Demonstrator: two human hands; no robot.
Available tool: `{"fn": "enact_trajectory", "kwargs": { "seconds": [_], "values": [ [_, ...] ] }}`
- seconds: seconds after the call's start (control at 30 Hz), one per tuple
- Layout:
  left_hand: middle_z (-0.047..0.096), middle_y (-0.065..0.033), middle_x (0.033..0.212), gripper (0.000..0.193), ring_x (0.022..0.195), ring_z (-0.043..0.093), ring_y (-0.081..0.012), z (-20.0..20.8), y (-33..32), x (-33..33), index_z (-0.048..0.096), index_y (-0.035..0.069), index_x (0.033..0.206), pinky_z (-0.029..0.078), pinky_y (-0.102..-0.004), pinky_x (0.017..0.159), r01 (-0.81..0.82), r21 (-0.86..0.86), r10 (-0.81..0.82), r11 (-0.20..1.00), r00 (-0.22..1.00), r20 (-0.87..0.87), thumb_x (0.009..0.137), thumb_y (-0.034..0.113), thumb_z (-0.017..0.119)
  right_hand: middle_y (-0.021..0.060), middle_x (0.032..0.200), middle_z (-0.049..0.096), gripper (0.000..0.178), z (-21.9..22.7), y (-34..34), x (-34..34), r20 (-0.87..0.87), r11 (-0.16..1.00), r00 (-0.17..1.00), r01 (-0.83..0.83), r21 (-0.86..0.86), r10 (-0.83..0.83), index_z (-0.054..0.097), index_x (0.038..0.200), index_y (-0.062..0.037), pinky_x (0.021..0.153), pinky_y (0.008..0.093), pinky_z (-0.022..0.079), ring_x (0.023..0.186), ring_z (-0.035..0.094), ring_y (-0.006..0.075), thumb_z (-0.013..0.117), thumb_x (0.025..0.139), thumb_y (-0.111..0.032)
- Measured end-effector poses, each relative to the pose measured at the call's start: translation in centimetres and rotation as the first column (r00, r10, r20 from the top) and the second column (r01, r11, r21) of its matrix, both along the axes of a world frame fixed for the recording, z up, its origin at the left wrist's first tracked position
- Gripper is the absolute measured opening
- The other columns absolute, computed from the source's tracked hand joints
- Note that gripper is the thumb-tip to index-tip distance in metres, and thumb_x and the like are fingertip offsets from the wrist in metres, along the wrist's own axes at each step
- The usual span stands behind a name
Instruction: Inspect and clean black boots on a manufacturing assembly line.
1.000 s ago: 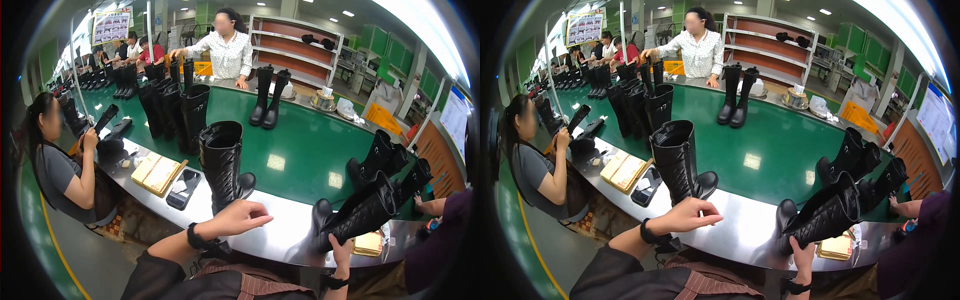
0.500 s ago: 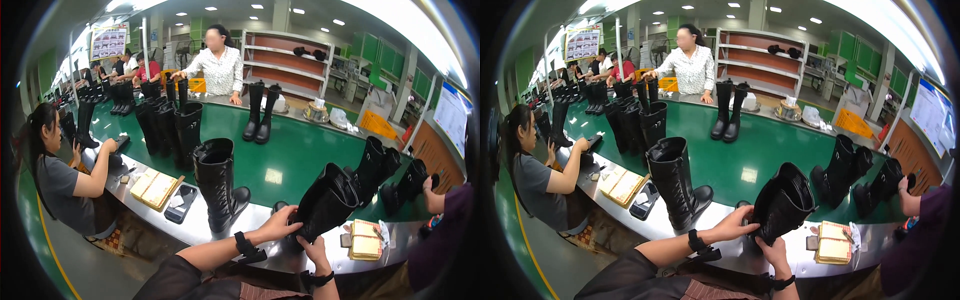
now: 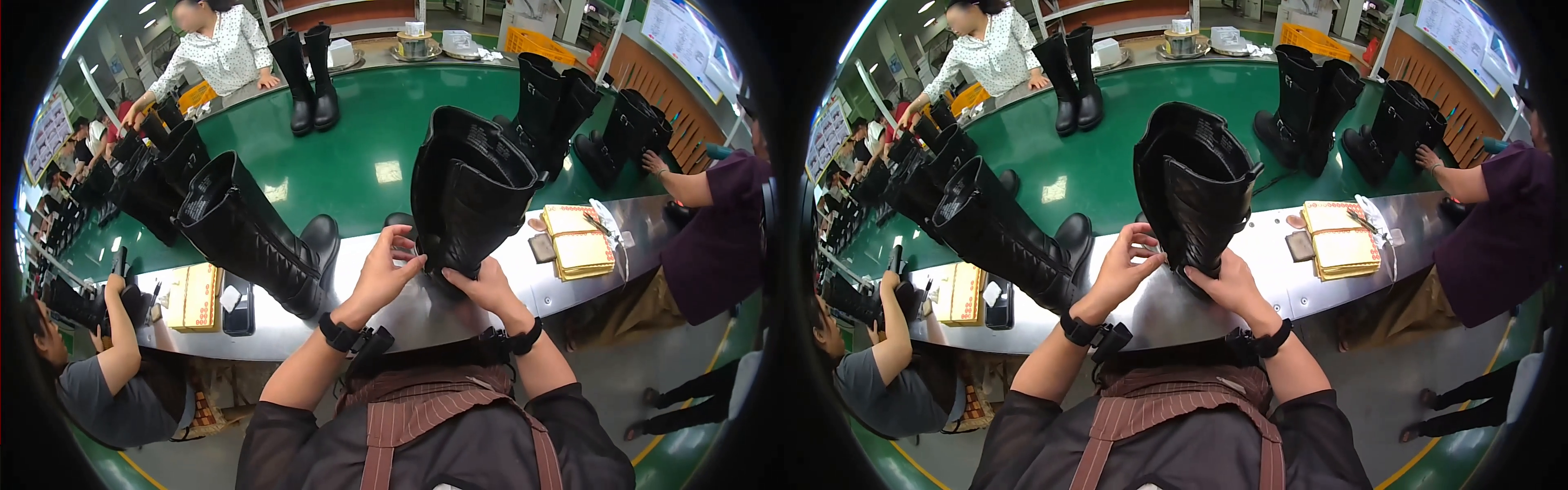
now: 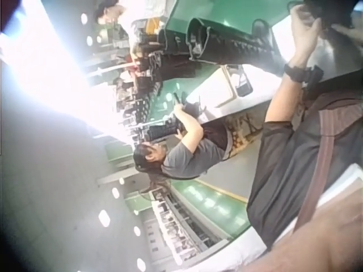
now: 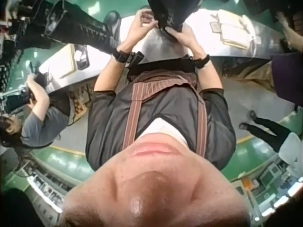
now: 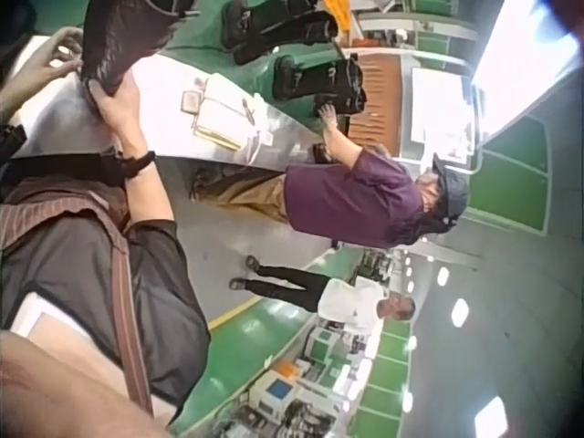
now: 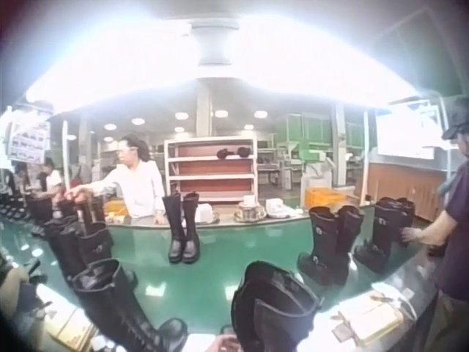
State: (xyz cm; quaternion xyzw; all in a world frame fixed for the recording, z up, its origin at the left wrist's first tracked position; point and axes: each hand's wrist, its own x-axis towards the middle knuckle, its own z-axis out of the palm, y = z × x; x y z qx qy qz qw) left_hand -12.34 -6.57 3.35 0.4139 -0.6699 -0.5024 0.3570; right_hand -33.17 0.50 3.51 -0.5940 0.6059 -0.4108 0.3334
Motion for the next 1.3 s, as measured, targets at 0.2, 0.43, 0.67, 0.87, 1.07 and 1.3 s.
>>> {"fn": "enact_trajectory", "kwargs": {
  "seconds": [0.2,0.43,0.67,0.87,1.07,1.3],
  "values": [
    [0.055,-0.0090,0.116,0.062,0.097,0.065,-0.0184,-3.2,-0.9,1.1,0.045,0.011,0.138,0.055,-0.0283,0.077,0.050,0.039,-0.051,0.998,0.998,0.027,0.082,-0.011,0.056,0.0157,0.102,0.073,0.045,-0.9,-0.3,-0.2,0.023,1.000,1.000,0.000,0.023,0.000,0.065,0.117,-0.0002,0.086,0.0355,0.053,0.094,0.070,0.0264,0.078,0.082,-0.026],
    [0.062,-0.0104,0.104,0.043,0.083,0.067,-0.0183,-3.3,-0.2,0.4,0.046,0.002,0.130,0.057,-0.0274,0.066,-0.014,0.401,0.019,0.916,1.000,-0.008,0.090,0.000,0.063,0.0112,0.109,0.072,0.050,-1.1,-0.4,-0.5,0.101,0.994,0.989,-0.100,-0.045,0.105,0.065,0.117,0.0018,0.089,0.0326,0.052,0.099,0.068,0.0202,0.084,0.077,-0.021],
    [0.064,-0.0111,0.080,0.027,0.054,0.062,-0.0179,-5.1,0.7,-1.1,0.051,0.000,0.111,0.051,-0.0292,0.044,0.207,0.667,-0.087,0.715,0.974,-0.209,0.092,0.014,0.065,0.0107,0.118,0.068,0.063,-3.3,-0.2,-1.1,0.245,0.985,0.960,-0.158,0.071,0.137,0.057,0.128,0.0016,0.098,0.0334,0.048,0.109,0.063,0.0203,0.086,0.075,-0.013],
    [0.060,-0.0049,0.066,0.012,0.050,0.058,-0.0137,-4.8,-0.5,-0.8,0.057,0.007,0.089,0.045,-0.0268,0.043,0.282,0.672,-0.223,0.685,0.959,-0.176,0.089,0.018,0.061,0.0094,0.122,0.065,0.062,-3.9,0.0,-0.2,0.358,0.987,0.921,-0.160,-0.007,0.152,0.056,0.130,0.0010,0.102,0.0346,0.047,0.114,0.061,0.0211,0.084,0.074,-0.005],
    [0.052,-0.0012,0.057,0.026,0.043,0.048,-0.0120,-4.4,-1.2,-1.2,0.054,0.010,0.068,0.035,-0.0256,0.040,0.348,0.732,-0.342,0.586,0.925,-0.165,0.091,0.021,0.054,0.0088,0.111,0.069,0.055,-5.7,-0.2,-0.1,0.299,0.994,0.950,-0.059,-0.090,0.083,0.064,0.117,-0.0002,0.094,0.0343,0.050,0.103,0.065,0.0201,0.088,0.069,-0.012],
    [0.056,-0.0065,0.055,0.036,0.040,0.047,-0.0146,-5.0,-2.3,-1.2,0.061,0.002,0.071,0.035,-0.0268,0.040,0.473,0.777,-0.437,0.415,0.853,-0.286,0.094,0.026,0.048,0.0092,0.107,0.073,0.051,-4.7,0.2,-0.1,0.218,0.996,0.974,-0.051,-0.074,0.066,0.069,0.114,-0.0025,0.091,0.0329,0.051,0.099,0.069,0.0197,0.088,0.069,-0.017]
  ]
}}
